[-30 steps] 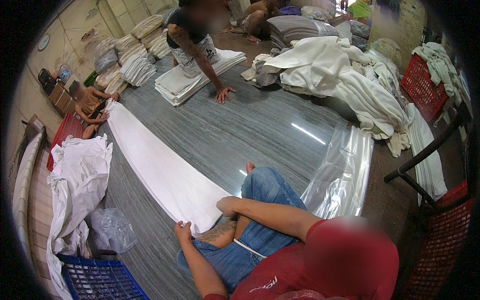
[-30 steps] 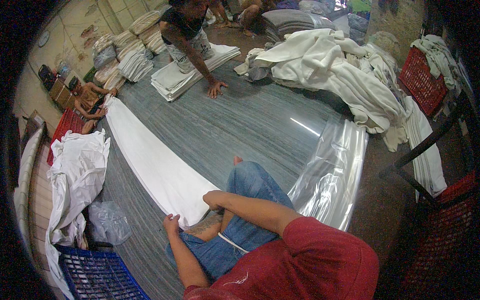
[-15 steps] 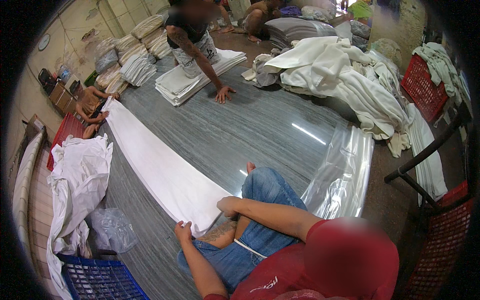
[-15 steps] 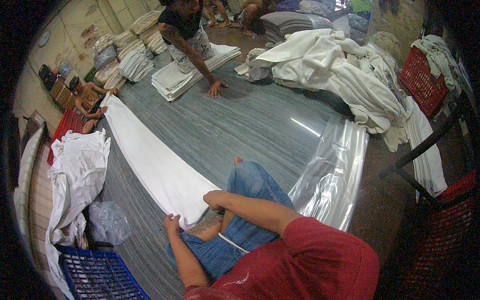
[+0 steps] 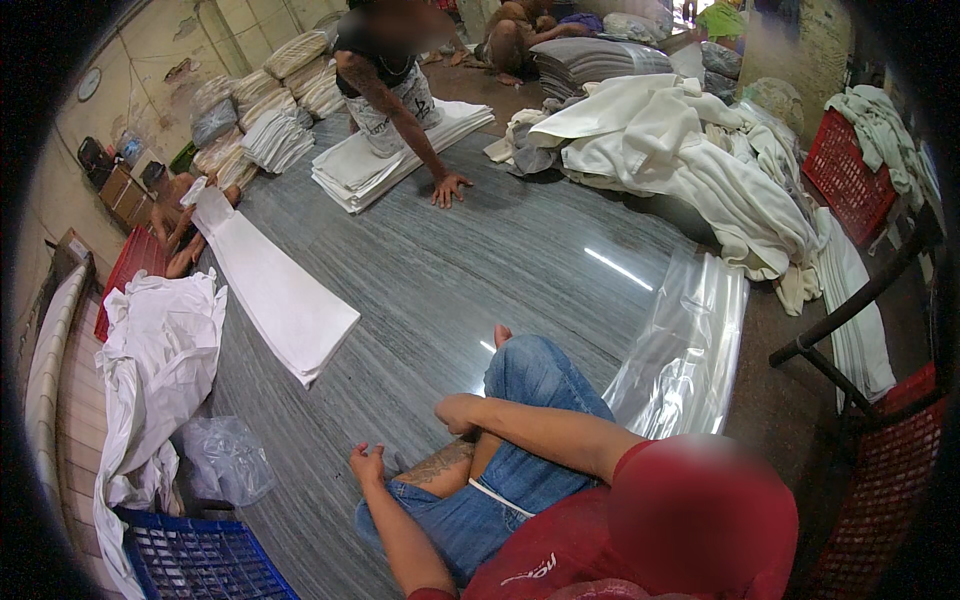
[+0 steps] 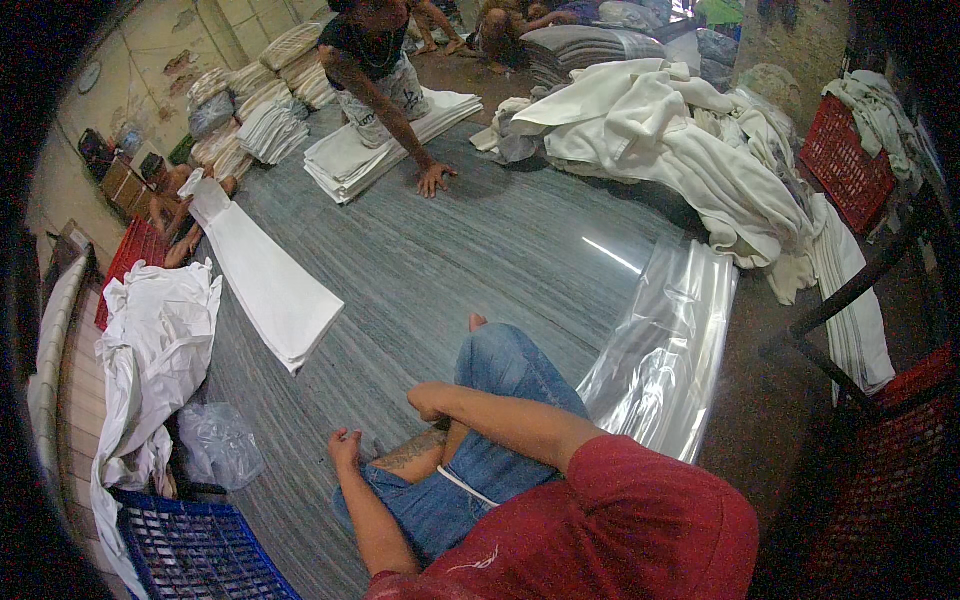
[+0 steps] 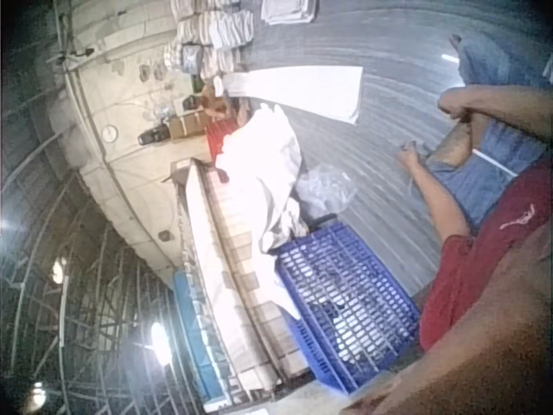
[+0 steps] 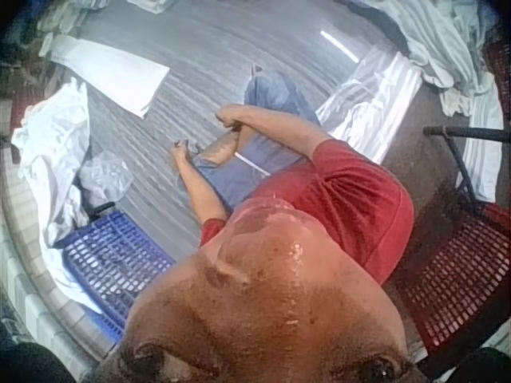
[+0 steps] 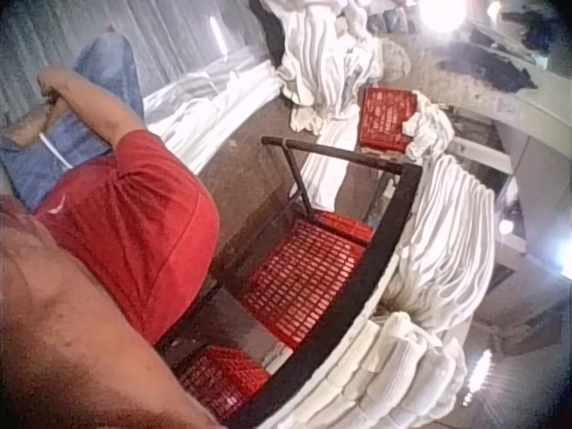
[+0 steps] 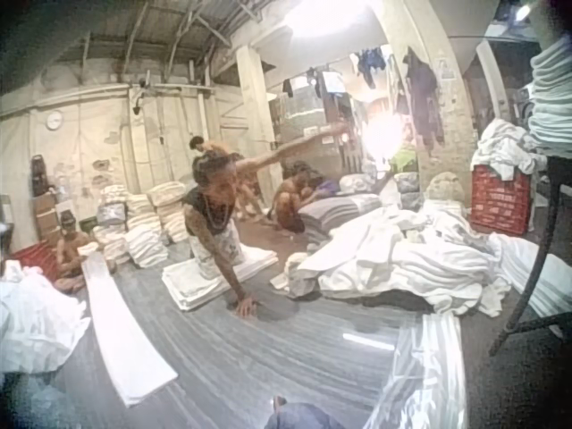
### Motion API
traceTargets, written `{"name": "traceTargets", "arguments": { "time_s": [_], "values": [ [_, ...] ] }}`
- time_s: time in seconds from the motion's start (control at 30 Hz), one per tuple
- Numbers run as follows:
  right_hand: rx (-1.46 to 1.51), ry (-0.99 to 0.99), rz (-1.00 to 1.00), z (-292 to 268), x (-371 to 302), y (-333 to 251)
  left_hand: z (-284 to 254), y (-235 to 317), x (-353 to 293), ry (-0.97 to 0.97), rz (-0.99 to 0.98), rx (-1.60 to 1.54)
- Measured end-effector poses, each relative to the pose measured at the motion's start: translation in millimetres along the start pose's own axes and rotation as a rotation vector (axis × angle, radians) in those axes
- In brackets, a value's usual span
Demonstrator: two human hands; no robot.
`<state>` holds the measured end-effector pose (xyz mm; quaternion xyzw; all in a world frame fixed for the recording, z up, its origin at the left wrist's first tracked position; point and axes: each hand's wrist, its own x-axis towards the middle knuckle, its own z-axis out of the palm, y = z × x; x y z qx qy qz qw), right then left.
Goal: The person sits on the floor and folds a large white sheet by hand. They smooth the fabric, fold it in half lengthwise, and then fold it again to create a neat stack.
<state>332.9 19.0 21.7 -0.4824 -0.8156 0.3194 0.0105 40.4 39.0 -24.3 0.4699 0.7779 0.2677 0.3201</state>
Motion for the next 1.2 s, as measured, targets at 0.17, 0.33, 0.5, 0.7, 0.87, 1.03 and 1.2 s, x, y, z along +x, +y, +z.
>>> {"name": "traceTargets", "arguments": {
  "time_s": [0.17,0.33,0.5,0.7,0.87,1.03,1.2],
  "values": [
    [0.012,-0.016,0.038,-2,-5,3,3,14,-8,-0.015,-0.006,0.024],
    [0.001,-0.024,0.003,-5,-2,-8,-8,2,-5,0.010,-0.023,0.006],
    [-0.001,-0.001,0.002,1,-2,3,1,9,-6,-0.011,-0.027,-0.014],
    [-0.027,-0.032,0.004,-2,1,0,2,-2,4,-0.007,-0.011,-0.043],
    [-0.007,-0.016,0.002,-3,-2,-4,1,-10,8,-0.008,-0.042,-0.037],
    [-0.027,-0.019,0.023,2,-1,8,8,3,2,-0.036,-0.024,-0.019],
    [-0.009,-0.008,0.035,-2,-3,-1,5,-8,9,-0.059,-0.047,-0.082]
  ]
}}
